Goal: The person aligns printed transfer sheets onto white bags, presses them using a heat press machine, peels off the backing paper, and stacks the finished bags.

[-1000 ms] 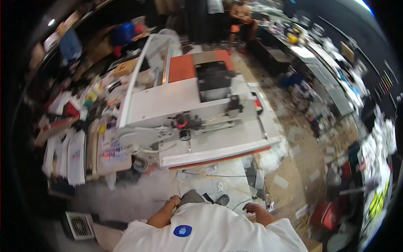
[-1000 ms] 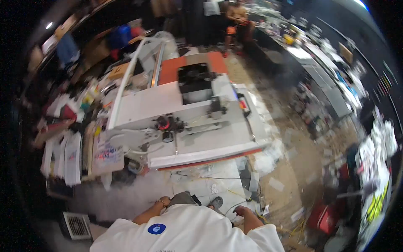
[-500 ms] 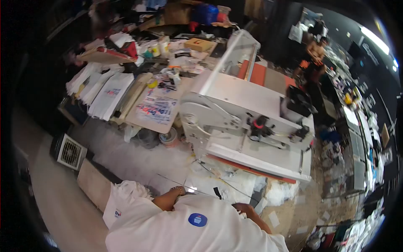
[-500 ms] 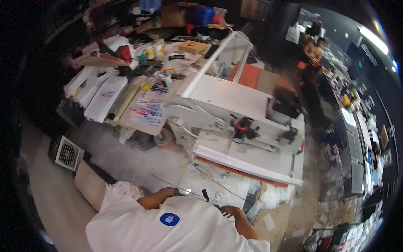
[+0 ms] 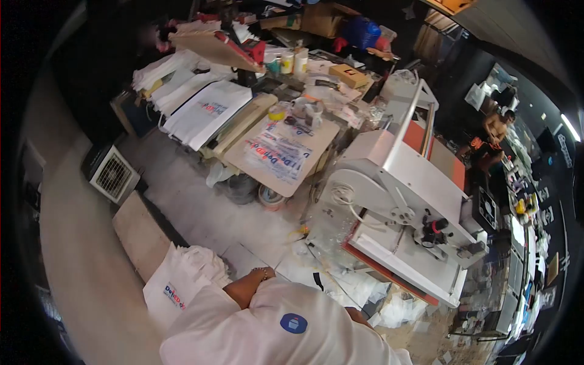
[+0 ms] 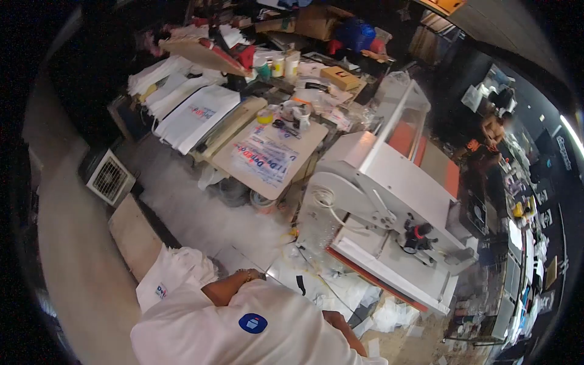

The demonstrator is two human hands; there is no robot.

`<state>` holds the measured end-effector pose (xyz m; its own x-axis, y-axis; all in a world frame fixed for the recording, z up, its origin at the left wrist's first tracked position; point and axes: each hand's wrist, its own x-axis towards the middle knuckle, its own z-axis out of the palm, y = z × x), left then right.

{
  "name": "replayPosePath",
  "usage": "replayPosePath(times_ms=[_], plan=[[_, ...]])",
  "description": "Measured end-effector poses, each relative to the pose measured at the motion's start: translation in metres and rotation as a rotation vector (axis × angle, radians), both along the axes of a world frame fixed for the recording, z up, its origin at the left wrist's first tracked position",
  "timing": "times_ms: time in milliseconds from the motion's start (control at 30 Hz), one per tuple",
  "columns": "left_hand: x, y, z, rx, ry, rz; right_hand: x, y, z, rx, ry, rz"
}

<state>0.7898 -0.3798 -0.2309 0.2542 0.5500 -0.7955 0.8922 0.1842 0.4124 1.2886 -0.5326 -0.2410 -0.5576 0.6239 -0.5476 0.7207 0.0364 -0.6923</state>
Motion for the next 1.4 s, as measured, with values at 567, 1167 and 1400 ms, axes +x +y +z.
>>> replayPosePath(times_ms=[567, 1167, 1400], plan=[[-0.133, -0.099, 0.003, 0.0, -0.074, 0.386, -0.126, 0.074, 0.08, -0.857, -0.226, -0.062], [-0.128, -0.095, 0.0, 0.017, -0.155, 0.367, -0.201, 0.129, 0.123, -1.126, -0.429, -0.008], [-0.134, -0.104, -0.003, 0.022, -0.148, 0.36, -0.196, 0.121, 0.101, -1.019, -0.384, -0.046]])
